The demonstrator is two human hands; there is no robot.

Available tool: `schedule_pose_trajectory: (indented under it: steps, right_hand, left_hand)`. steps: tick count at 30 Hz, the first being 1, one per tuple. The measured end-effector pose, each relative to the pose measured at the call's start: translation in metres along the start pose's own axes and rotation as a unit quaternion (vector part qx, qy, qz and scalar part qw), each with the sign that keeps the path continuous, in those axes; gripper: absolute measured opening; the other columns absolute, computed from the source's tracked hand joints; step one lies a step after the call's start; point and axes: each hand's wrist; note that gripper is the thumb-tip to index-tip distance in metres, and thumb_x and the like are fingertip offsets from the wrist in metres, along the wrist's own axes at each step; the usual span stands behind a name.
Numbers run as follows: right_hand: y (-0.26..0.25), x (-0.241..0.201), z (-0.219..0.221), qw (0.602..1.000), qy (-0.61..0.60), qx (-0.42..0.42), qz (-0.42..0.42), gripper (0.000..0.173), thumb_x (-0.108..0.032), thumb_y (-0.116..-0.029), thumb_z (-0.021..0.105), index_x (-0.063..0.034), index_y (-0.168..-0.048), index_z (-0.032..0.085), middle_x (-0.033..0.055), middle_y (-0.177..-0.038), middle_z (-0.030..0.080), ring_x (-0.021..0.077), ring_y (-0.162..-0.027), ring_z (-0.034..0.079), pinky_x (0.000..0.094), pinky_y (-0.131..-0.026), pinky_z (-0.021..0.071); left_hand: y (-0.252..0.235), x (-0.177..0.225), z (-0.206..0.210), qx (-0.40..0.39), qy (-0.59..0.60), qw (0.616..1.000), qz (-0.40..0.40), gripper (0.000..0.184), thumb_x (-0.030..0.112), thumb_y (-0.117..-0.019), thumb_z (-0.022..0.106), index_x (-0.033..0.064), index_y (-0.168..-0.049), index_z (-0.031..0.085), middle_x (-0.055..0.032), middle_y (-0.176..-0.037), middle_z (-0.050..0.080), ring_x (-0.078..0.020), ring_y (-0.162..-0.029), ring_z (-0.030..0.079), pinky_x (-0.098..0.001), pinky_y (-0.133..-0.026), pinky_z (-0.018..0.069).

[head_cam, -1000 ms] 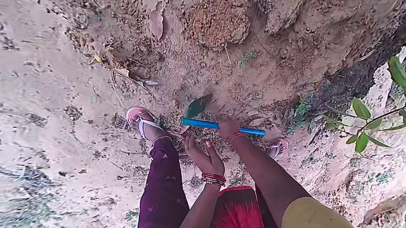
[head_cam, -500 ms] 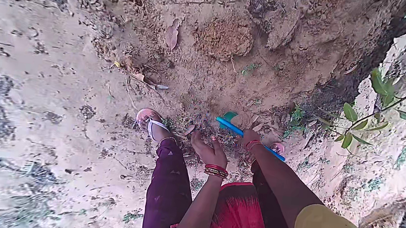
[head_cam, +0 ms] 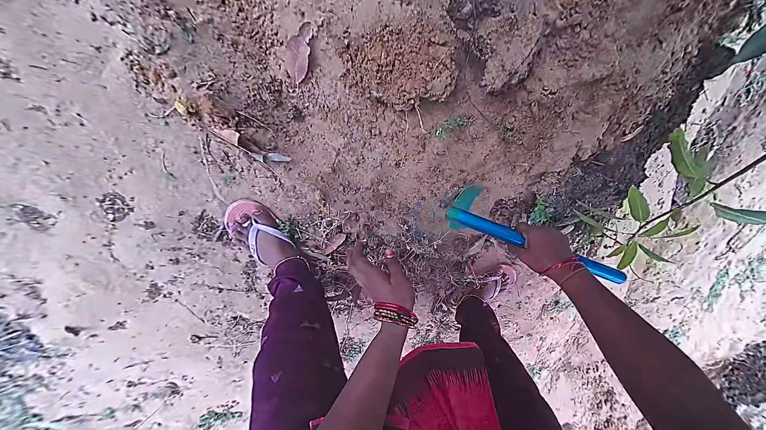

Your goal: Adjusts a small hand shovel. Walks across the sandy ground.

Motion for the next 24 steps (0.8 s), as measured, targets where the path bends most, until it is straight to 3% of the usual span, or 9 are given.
schedule_pose_trajectory:
  steps: [2, 4, 7, 9, 12, 15, 19, 21, 24]
  right_hand:
    - [0.038, 0.045, -0.008, 0.987, -0.024, 0.134, -0.088, 0.035, -0.027, -0.0953, 0.072, 0.0079, -0.099, 0.068, 0.0273, -0.08, 0.067, 0.049, -0.079, 0.068, 0.0661, -0.069, 0.0492]
    - [0.048, 0.089, -0.002, 0.938, -0.057, 0.287, -0.187, 0.034, -0.023, -0.0842, 0.073, 0.0099, -0.079, 0.063, 0.0233, -0.065, 0.061, 0.0429, -0.059, 0.064, 0.0589, -0.053, 0.047]
    - [0.035, 0.114, -0.001, 0.909, -0.13, 0.348, -0.187, 0.024, -0.011, -0.0803, 0.068, 0.0121, -0.078, 0.063, 0.023, -0.064, 0.061, 0.0356, -0.056, 0.061, 0.0527, -0.054, 0.0465]
    - [0.022, 0.1, -0.001, 0.907, -0.141, 0.357, -0.175, 0.024, -0.011, -0.0828, 0.07, 0.0132, -0.083, 0.066, 0.0245, -0.067, 0.063, 0.0371, -0.059, 0.063, 0.0552, -0.057, 0.0485]
    - [-0.006, 0.055, 0.022, 0.874, -0.102, 0.377, -0.289, 0.025, -0.015, -0.077, 0.068, 0.0078, -0.071, 0.063, 0.0204, -0.062, 0.062, 0.0364, -0.054, 0.063, 0.0522, -0.048, 0.0466]
    - [-0.022, -0.035, 0.046, 0.893, -0.109, 0.287, -0.328, 0.019, -0.01, -0.0758, 0.076, 0.0068, -0.079, 0.067, 0.0217, -0.069, 0.067, 0.0409, -0.062, 0.068, 0.0569, -0.051, 0.0492]
    - [-0.053, -0.162, 0.055, 0.973, -0.081, 0.032, -0.213, 0.032, -0.024, -0.0987, 0.067, -0.0009, -0.12, 0.067, 0.0224, -0.103, 0.073, 0.0422, -0.098, 0.071, 0.0617, -0.079, 0.0526]
    - [-0.083, -0.174, 0.075, 0.985, -0.091, -0.007, -0.145, 0.038, -0.028, -0.1, 0.067, -0.0044, -0.129, 0.064, 0.0229, -0.11, 0.072, 0.0429, -0.105, 0.07, 0.0635, -0.082, 0.0531]
    - [-0.126, -0.129, 0.104, 0.996, -0.064, -0.036, -0.056, 0.038, -0.022, -0.0958, 0.068, -0.004, -0.129, 0.064, 0.0246, -0.114, 0.071, 0.0443, -0.109, 0.068, 0.0652, -0.085, 0.0524]
  left_hand:
    - [-0.003, 0.003, 0.005, -0.01, 0.037, 0.999, -0.003, 0.064, 0.011, -0.1018, 0.051, -0.0151, -0.153, 0.023, -0.0407, -0.157, 0.024, -0.0476, -0.149, 0.027, -0.0479, -0.124, 0.0217]
    - [-0.005, 0.008, 0.01, -0.026, 0.109, 0.994, -0.015, 0.06, 0.011, -0.1043, 0.048, -0.013, -0.153, 0.024, -0.0364, -0.157, 0.03, -0.0391, -0.145, 0.037, -0.0424, -0.119, 0.0309]
    - [-0.003, 0.017, 0.018, -0.079, 0.21, 0.974, -0.025, 0.046, 0.014, -0.109, 0.037, -0.0101, -0.148, 0.034, -0.0268, -0.143, 0.048, -0.0239, -0.122, 0.055, -0.036, -0.101, 0.0468]
    - [-0.001, 0.022, 0.018, -0.097, 0.226, 0.969, -0.005, 0.047, 0.02, -0.1099, 0.029, -0.0099, -0.146, 0.036, -0.0231, -0.136, 0.054, -0.018, -0.114, 0.06, -0.032, -0.094, 0.0497]
    - [0.0, 0.019, 0.014, -0.007, 0.233, 0.972, 0.026, 0.054, 0.024, -0.1094, 0.019, -0.0125, -0.146, 0.032, -0.0234, -0.14, 0.048, -0.0164, -0.12, 0.055, -0.0302, -0.099, 0.0474]
    - [-0.009, 0.011, 0.008, 0.127, 0.238, 0.963, 0.017, 0.058, 0.023, -0.1088, 0.012, -0.0139, -0.153, 0.017, -0.0325, -0.155, 0.03, -0.0268, -0.141, 0.04, -0.0348, -0.114, 0.0364]
    - [-0.02, -0.014, 0.009, 0.227, 0.156, 0.96, 0.051, 0.063, 0.023, -0.1073, 0.016, -0.02, -0.152, 0.01, -0.0395, -0.157, 0.022, -0.0323, -0.15, 0.028, -0.03, -0.123, 0.0202]
    - [-0.021, -0.033, 0.008, 0.236, 0.089, 0.966, 0.054, 0.062, 0.021, -0.1068, 0.021, -0.0222, -0.151, 0.013, -0.0426, -0.155, 0.023, -0.0381, -0.15, 0.027, -0.0323, -0.124, 0.0184]
    - [-0.025, -0.043, 0.004, 0.216, 0.011, 0.973, 0.079, 0.064, 0.021, -0.1049, 0.028, -0.0243, -0.149, 0.02, -0.0458, -0.155, 0.023, -0.0485, -0.149, 0.025, -0.0398, -0.125, 0.0175]
Point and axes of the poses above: each hand's wrist, its own y-axis away from the middle knuckle, its own z-axis out of the palm, x = y × z
